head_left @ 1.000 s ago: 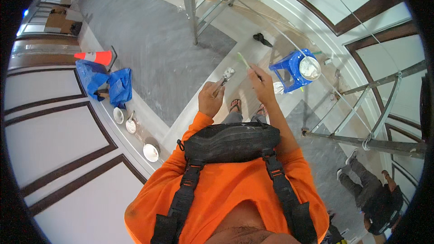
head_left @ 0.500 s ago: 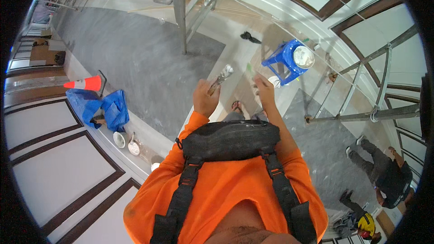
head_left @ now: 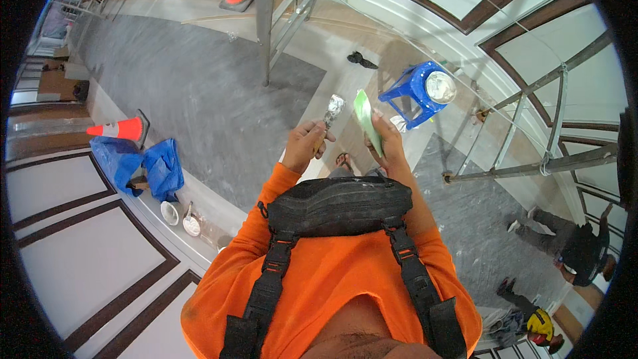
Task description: The person uses a putty knife to scrape filler onto a larger spreader and applies it to a wall to patch holes and smooth the surface.
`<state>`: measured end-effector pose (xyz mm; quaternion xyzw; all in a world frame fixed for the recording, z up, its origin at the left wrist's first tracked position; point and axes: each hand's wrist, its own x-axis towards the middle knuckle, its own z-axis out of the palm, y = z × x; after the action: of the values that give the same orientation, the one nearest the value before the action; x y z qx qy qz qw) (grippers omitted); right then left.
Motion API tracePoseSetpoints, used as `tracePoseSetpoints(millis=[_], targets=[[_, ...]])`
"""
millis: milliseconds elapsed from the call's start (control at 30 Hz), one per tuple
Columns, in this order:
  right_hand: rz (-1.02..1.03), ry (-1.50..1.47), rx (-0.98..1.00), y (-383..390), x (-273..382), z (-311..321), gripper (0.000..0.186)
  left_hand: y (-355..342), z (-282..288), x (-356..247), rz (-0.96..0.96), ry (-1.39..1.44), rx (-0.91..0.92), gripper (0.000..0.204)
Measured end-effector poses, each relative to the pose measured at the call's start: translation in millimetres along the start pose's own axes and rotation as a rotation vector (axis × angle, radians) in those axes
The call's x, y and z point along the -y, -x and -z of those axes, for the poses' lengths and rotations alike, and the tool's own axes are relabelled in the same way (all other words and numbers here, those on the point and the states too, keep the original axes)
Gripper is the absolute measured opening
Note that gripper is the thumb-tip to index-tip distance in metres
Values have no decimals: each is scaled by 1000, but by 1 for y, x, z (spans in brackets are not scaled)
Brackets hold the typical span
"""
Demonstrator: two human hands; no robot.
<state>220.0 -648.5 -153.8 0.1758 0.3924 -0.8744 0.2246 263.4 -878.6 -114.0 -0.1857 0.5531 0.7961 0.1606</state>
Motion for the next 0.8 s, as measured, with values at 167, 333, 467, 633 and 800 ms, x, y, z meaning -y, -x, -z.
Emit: tracePoseSetpoints(millis=[167,333,467,633,800], targets=[[-106,-44,-15,0,0,-14,45,4,-21,-13,-203,-399,0,34],[-26,306,206,11,-7,-10,50,-1,-14,-1,-333,-512,37,37],[-125,-10,143,19,8,-25,51,-5,-7,8,-536,-796,-98,34],[-61,-13,127,21,20,-33,50,8,-28,-25,-678,-1027,-18,28],[1,220,15,18,7,-39,48,-6,-35,-7,-715,-986,-134,20]])
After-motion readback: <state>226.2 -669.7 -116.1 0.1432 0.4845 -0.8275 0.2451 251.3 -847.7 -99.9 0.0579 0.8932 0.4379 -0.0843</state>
